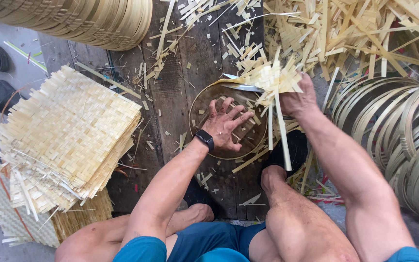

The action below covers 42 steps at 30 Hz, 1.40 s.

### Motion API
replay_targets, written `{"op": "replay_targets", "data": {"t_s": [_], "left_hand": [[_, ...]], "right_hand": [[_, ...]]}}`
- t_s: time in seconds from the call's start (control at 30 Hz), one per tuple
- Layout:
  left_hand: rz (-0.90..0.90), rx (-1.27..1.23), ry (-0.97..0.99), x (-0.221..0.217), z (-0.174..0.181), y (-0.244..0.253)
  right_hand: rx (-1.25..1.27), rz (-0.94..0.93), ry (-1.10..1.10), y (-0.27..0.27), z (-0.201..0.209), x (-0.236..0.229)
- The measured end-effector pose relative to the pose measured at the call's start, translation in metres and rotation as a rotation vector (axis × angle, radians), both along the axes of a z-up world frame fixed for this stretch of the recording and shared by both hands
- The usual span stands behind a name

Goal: The person places a woven bamboo mat over a circular wooden form, then uses shears to trim the excess matting around the edge. The finished circular base is stacked with others, and the process repeats with new mats.

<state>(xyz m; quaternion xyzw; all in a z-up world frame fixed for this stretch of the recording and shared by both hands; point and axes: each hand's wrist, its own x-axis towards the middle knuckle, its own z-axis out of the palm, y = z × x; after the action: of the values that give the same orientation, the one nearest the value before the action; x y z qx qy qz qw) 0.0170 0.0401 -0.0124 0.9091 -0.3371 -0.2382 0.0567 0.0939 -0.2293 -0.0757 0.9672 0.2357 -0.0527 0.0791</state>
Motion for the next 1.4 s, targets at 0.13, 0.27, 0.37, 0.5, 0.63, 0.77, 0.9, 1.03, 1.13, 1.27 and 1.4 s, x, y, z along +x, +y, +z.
{"op": "replay_targets", "data": {"t_s": [0.13, 0.27, 0.37, 0.5, 0.63, 0.77, 0.9, 1.03, 1.13, 1.27, 1.4], "left_hand": [[0.285, -0.083, -0.169, -0.012, 0.002, -0.003], [0.618, 0.088, -0.016, -0.019, 0.001, -0.018], [0.422, 0.016, 0.005, -0.015, 0.003, -0.018], [0.352, -0.154, -0.086, -0.009, 0.010, -0.008], [0.296, -0.123, -0.087, -0.013, 0.014, -0.006], [0.336, -0.097, 0.143, 0.003, 0.006, 0.001], [0.592, -0.398, -0.011, 0.046, -0.017, 0.020], [0.586, -0.352, 0.092, 0.085, -0.042, 0.022], [0.691, -0.221, 0.239, 0.103, -0.055, 0.015], [0.646, -0.326, 0.388, 0.117, -0.073, 0.006], [0.662, -0.394, 0.255, 0.111, -0.091, -0.005]], "right_hand": [[0.205, -0.050, 0.288, -0.028, 0.012, 0.000], [0.021, -0.087, 0.473, -0.029, 0.012, -0.003], [-0.119, -0.007, 0.352, -0.008, -0.010, -0.002], [0.019, -0.053, 0.294, -0.016, -0.034, -0.002], [0.140, -0.283, 0.388, -0.056, -0.036, 0.003], [0.224, -0.682, 0.438, -0.077, -0.036, 0.017], [0.356, -0.929, 0.548, -0.079, -0.028, 0.013], [0.587, -0.929, 0.598, -0.050, -0.002, -0.022], [0.800, -0.984, 1.059, -0.009, 0.012, -0.047], [0.965, -0.987, 0.908, 0.018, 0.014, -0.063], [0.993, -1.043, 0.899, 0.012, 0.007, -0.063]]}}
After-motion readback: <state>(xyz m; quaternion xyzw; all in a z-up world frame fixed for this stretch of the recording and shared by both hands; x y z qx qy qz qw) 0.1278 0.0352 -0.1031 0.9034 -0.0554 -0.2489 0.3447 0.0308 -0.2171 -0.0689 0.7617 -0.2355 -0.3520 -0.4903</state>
